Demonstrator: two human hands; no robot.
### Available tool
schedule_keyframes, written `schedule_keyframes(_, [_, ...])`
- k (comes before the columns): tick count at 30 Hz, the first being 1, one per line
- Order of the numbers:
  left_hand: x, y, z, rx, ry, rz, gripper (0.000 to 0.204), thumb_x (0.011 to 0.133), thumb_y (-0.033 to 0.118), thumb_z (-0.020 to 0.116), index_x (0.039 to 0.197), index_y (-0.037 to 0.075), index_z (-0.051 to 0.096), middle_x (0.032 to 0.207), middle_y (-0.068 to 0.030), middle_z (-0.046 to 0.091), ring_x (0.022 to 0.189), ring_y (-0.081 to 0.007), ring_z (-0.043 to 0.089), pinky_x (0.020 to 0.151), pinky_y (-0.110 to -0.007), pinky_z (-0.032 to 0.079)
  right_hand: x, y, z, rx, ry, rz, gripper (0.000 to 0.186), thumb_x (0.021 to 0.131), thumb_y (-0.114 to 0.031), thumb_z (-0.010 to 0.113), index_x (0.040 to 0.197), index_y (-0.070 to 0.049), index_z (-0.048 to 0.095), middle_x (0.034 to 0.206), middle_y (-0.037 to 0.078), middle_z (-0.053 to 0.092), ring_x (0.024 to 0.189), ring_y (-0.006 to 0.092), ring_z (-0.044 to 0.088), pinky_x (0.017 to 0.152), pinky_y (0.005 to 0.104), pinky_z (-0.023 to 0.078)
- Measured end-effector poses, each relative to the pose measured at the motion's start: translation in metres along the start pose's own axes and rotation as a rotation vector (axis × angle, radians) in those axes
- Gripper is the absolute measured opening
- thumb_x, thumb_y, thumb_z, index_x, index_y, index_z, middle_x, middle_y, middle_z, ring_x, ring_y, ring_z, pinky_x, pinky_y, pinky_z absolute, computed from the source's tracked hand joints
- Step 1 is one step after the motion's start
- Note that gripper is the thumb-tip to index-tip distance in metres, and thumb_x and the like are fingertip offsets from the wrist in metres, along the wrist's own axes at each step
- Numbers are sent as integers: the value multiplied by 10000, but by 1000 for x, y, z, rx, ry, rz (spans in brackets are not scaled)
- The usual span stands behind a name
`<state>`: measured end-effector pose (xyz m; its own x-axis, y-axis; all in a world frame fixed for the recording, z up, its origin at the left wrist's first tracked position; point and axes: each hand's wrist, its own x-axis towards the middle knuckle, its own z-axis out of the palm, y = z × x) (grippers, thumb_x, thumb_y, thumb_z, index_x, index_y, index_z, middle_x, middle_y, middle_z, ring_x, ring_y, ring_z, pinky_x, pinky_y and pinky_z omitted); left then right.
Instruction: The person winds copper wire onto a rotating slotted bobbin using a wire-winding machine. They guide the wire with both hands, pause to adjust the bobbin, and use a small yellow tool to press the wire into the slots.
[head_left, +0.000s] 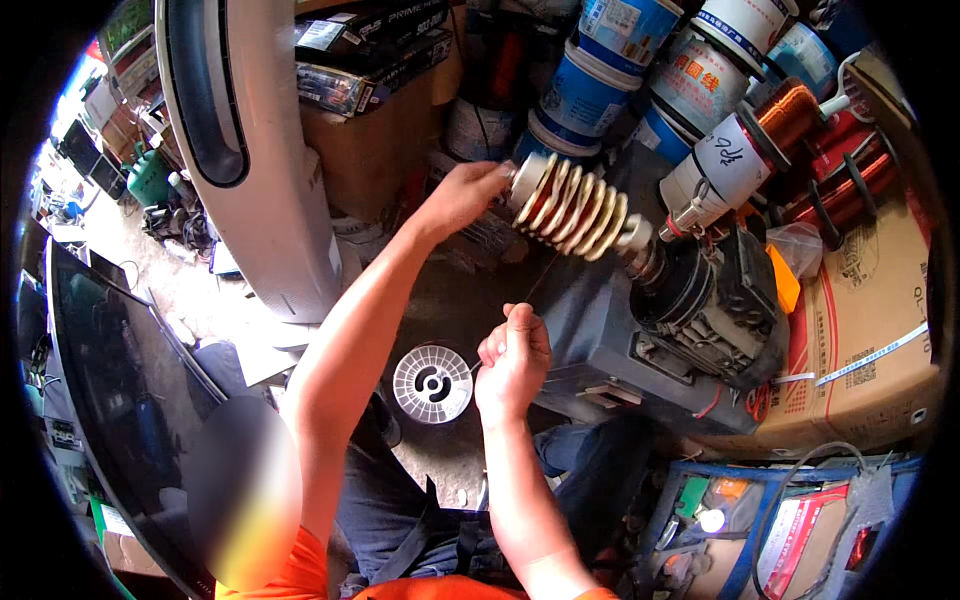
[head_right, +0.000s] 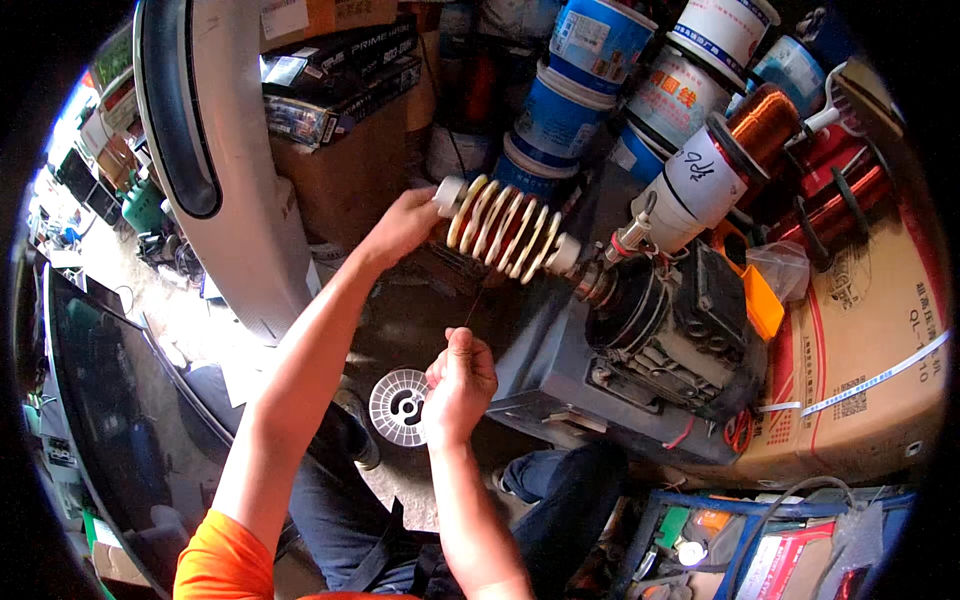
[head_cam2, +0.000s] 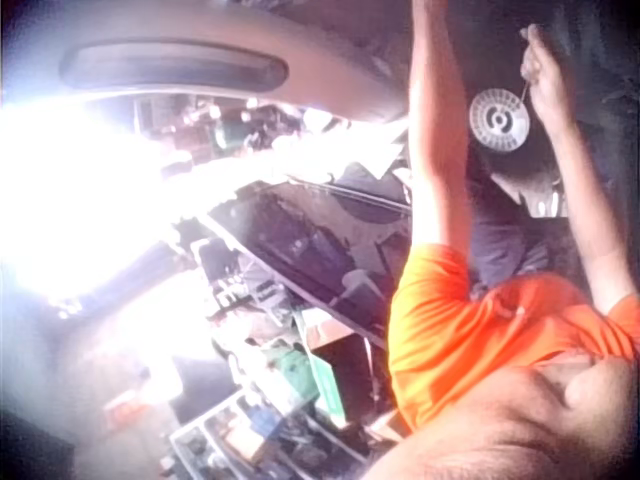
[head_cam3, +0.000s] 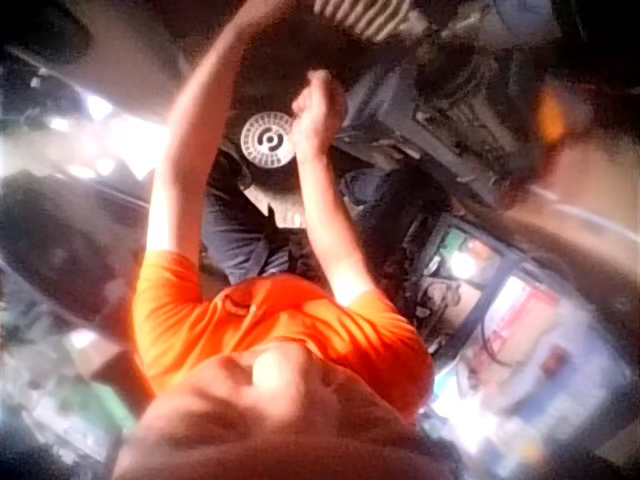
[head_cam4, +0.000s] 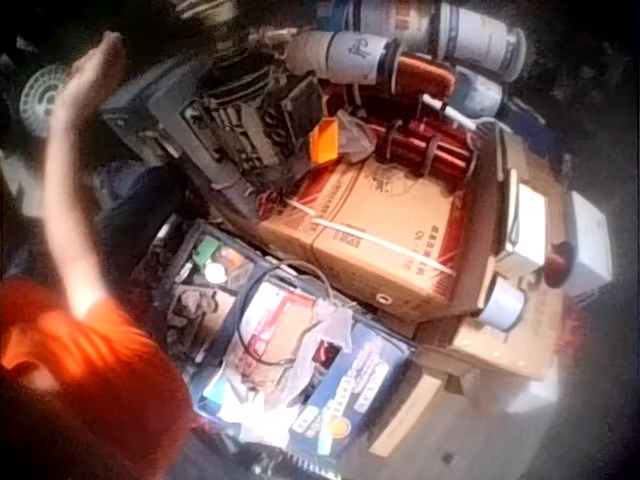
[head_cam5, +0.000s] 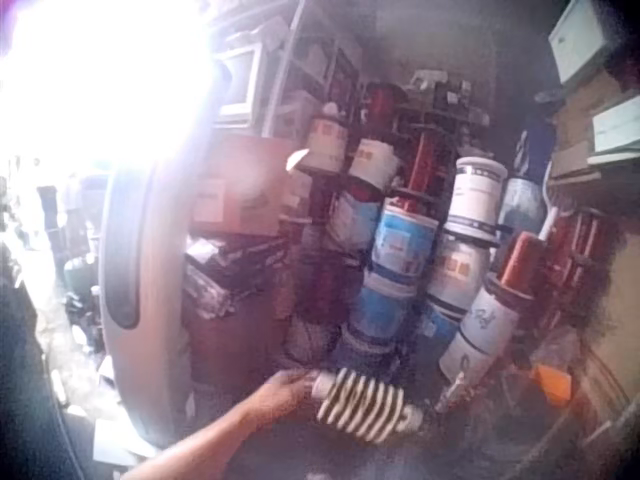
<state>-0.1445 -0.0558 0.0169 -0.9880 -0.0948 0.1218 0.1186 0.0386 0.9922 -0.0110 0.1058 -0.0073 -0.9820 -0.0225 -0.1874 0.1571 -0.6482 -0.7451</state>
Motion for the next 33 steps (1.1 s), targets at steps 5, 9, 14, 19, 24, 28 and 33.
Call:
schedule_keyframes(5, [-42, 5, 3, 193, 2, 59, 420, 937, 360, 517, 953, -42, 639, 771, -56, 614, 704, -133, 530, 650, -311, 445, 2, 1, 1, -75, 51, 17, 199, 902, -271, 617, 855, -85, 566, 536, -74, 366, 450, 24, 311, 421, 201, 245])
schedule_keyframes(9, [-57, 9, -4, 178, -47, -9, 486, 944, 416, 493, 906, -46, 636, 720, -40, 593, 657, -127, 518, 611, -291, 430, 4, 1, -1, -72, 51, 49, 202, 901, -274, 619, 850, -87, 563, 530, -79, 343, 443, 25, 280, 415, 206, 218])
schedule_keyframes(14, [-70, 64, -11, -157, -125, -279, 542, 901, 566, 484, 737, 56, 571, 601, 37, 430, 507, -53, 346, 433, -227, 263, 2, -2, 2, -35, 2, -17, 210, 900, -276, 620, 845, -82, 562, 523, -82, 322, 441, 25, 246, 416, 216, 186])
schedule_keyframes(19, [-56, 86, -13, -277, -159, -165, 554, 931, 527, 456, 956, 10, 656, 653, 21, 435, 530, -52, 305, 456, -221, 245, 2, -11, 9, -33, 9, -46, 195, 914, -223, 603, 839, -45, 580, 528, -60, 396, 440, 26, 313, 410, 216, 230])
schedule_keyframes(24, [-40, 90, -1, -32, -98, 46, 423, 945, 437, 491, 1056, 61, 647, 779, 26, 533, 636, -36, 409, 528, -182, 340, 5, -9, 8, -70, 29, -61, 201, 917, -221, 600, 835, -38, 589, 525, -57, 401, 434, 24, 308, 402, 212, 224])
schedule_keyframes(28, [-24, 75, 3, 230, -38, 292, 433, 936, 411, 520, 1146, 45, 618, 961, -73, 637, 793, -116, 547, 661, -265, 451, 3, -4, 5, -72, 21, -67, 208, 915, -228, 604, 829, -39, 598, 525, -55, 405, 429, 23, 301, 394, 210, 210])
schedule_keyframes(33, [-21, 72, 9, 552, 23, 277, 432, 924, 412, 533, 1152, 56, 618, 1086, -135, 572, 966, -202, 554, 832, -323, 452, 6, -4, 1, -46, 16, -69, 212, 910, -238, 611, 818, -47, 599, 523, -58, 395, 427, 21, 292, 396, 210, 201])
